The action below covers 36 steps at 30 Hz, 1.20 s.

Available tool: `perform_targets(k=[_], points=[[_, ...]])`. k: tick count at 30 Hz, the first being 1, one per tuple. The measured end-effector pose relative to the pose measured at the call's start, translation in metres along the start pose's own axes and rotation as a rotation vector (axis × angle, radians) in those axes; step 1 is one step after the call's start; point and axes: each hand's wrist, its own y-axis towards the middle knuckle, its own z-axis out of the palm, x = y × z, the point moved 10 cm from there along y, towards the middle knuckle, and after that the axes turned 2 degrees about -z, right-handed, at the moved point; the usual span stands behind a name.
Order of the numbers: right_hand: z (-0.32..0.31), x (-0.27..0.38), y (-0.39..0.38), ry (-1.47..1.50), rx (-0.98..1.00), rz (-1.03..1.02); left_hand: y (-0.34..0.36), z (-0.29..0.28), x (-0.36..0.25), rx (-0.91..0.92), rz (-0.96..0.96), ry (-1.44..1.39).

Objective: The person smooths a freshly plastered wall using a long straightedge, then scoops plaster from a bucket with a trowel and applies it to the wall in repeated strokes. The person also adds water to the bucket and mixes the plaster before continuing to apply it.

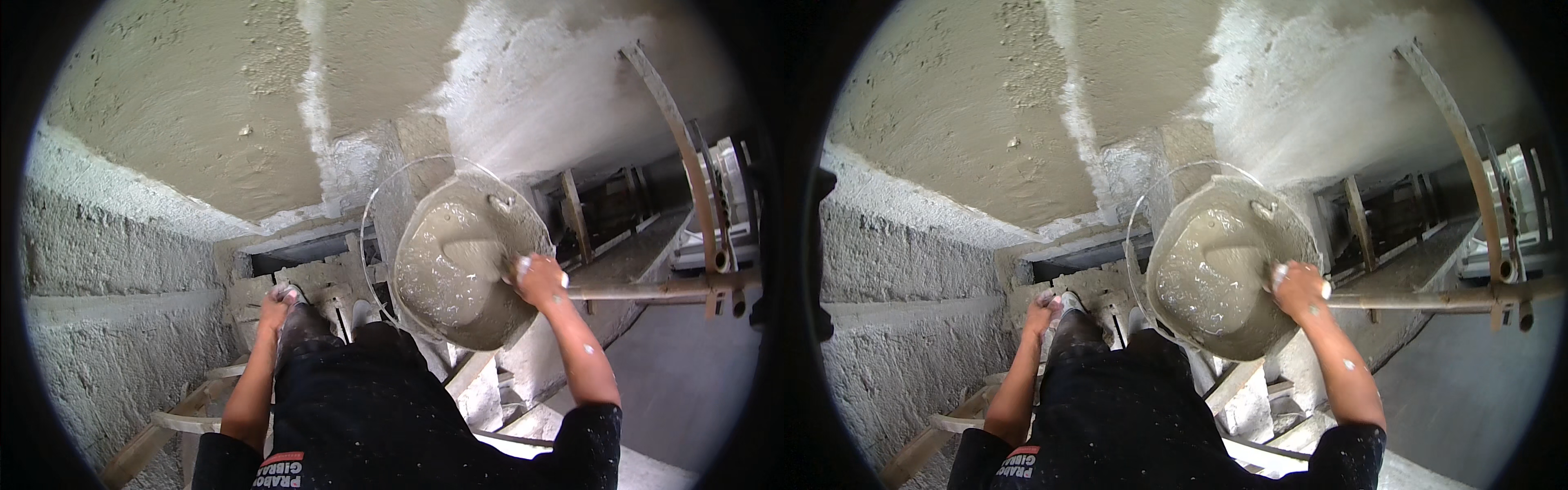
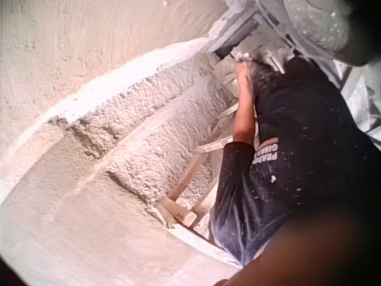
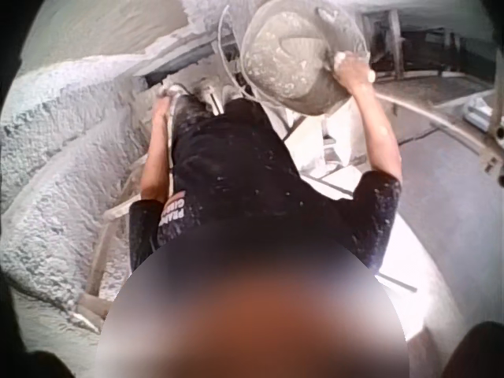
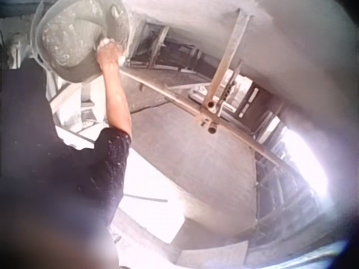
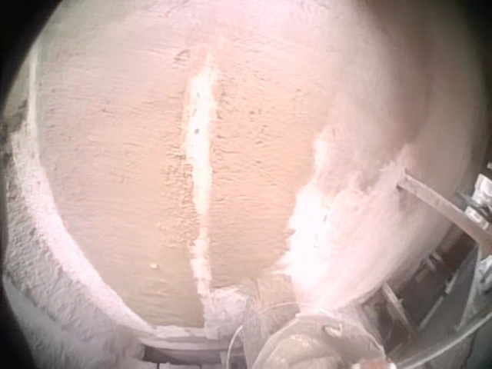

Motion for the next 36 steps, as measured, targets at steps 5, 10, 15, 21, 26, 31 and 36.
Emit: perform_targets(k=[5, 10, 15, 21, 26, 31, 36], points=[[0.038, 0.05, 0.052, -0.107, -0.12, -0.048, -0.017, 0.043, -0.03, 0.096, 0.073, 0.028], [0.057, 0.085, 0.018, 0.139, -0.009, -0.171, -0.04, 0.025, -0.01, 0.076, 0.03, -0.024], [0.073, 0.082, -0.001, 0.351, 0.214, -0.172, -0.043, -0.017, 0.025, -0.019, 0.068, 0.179], [0.018, 0.034, -0.024, 0.65, 0.196, -0.023, -0.041, -0.053, 0.067, -0.083, -0.075, -0.012], [-0.096, 0.009, -0.034, 0.684, -0.154, 0.016, -0.049, -0.063, 0.069, -0.132, -0.131, -0.099], [-0.202, 0.035, -0.003, 0.498, -0.442, -0.081, -0.054, -0.07, 0.055, -0.169, -0.09, -0.169], [-0.286, 0.131, 0.041, 0.48, -0.622, -0.391, -0.071, -0.103, 0.062, -0.266, -0.047, -0.259]])
